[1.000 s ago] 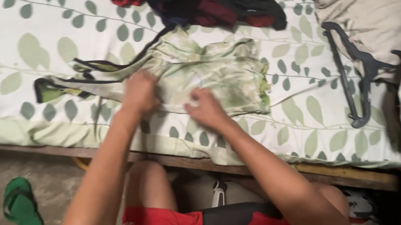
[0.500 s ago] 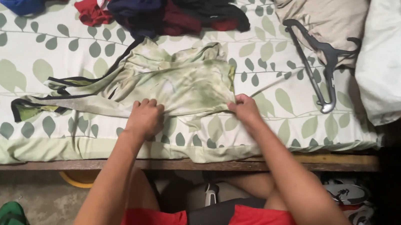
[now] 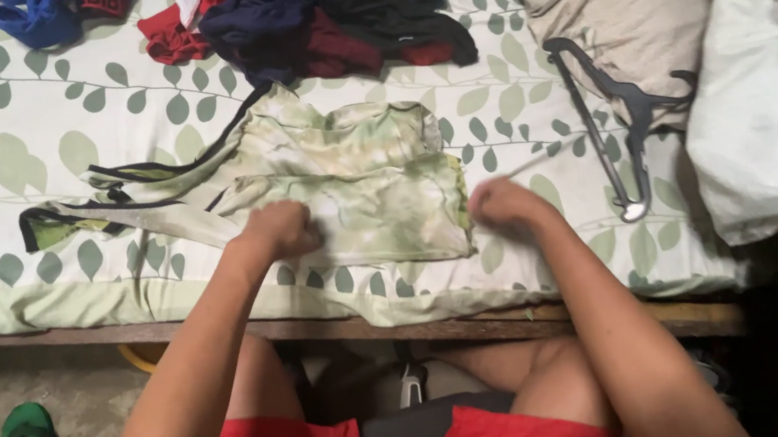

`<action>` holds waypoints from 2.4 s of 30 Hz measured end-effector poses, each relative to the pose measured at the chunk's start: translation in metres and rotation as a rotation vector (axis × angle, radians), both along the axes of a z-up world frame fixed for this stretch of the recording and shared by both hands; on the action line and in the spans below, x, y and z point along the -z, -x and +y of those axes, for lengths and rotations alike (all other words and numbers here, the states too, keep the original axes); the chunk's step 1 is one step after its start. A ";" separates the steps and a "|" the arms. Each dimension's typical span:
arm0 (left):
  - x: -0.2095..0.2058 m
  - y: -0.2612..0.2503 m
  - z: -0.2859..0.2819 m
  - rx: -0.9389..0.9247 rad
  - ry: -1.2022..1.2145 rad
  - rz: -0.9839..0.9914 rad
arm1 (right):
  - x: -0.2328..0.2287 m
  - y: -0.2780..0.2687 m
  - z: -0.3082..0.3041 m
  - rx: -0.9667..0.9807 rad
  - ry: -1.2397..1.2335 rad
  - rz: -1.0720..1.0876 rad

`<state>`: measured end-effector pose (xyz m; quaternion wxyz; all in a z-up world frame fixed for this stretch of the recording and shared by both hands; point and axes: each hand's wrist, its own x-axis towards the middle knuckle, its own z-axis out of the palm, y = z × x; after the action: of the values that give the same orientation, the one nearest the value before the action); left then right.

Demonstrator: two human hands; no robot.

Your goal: The recorder folds various items of clothing, including shorts and tank tops, on a bed and places them in a shelf.

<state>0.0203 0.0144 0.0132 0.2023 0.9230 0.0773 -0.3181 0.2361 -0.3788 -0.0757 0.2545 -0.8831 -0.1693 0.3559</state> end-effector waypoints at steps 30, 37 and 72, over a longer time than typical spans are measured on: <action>0.072 -0.040 0.043 -0.136 -0.220 -0.441 | -0.013 -0.041 0.089 -0.029 -0.167 -0.395; 0.093 -0.038 0.076 -0.201 -0.336 -0.363 | -0.057 -0.047 0.058 0.127 -0.180 0.183; 0.067 -0.005 0.098 -0.606 -0.084 -0.378 | -0.084 0.056 0.054 0.421 -0.310 0.562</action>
<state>0.0251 0.1121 -0.0538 0.2600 0.9081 0.3219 -0.0640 0.1802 -0.3248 0.0088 0.4889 -0.7176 0.0404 0.4943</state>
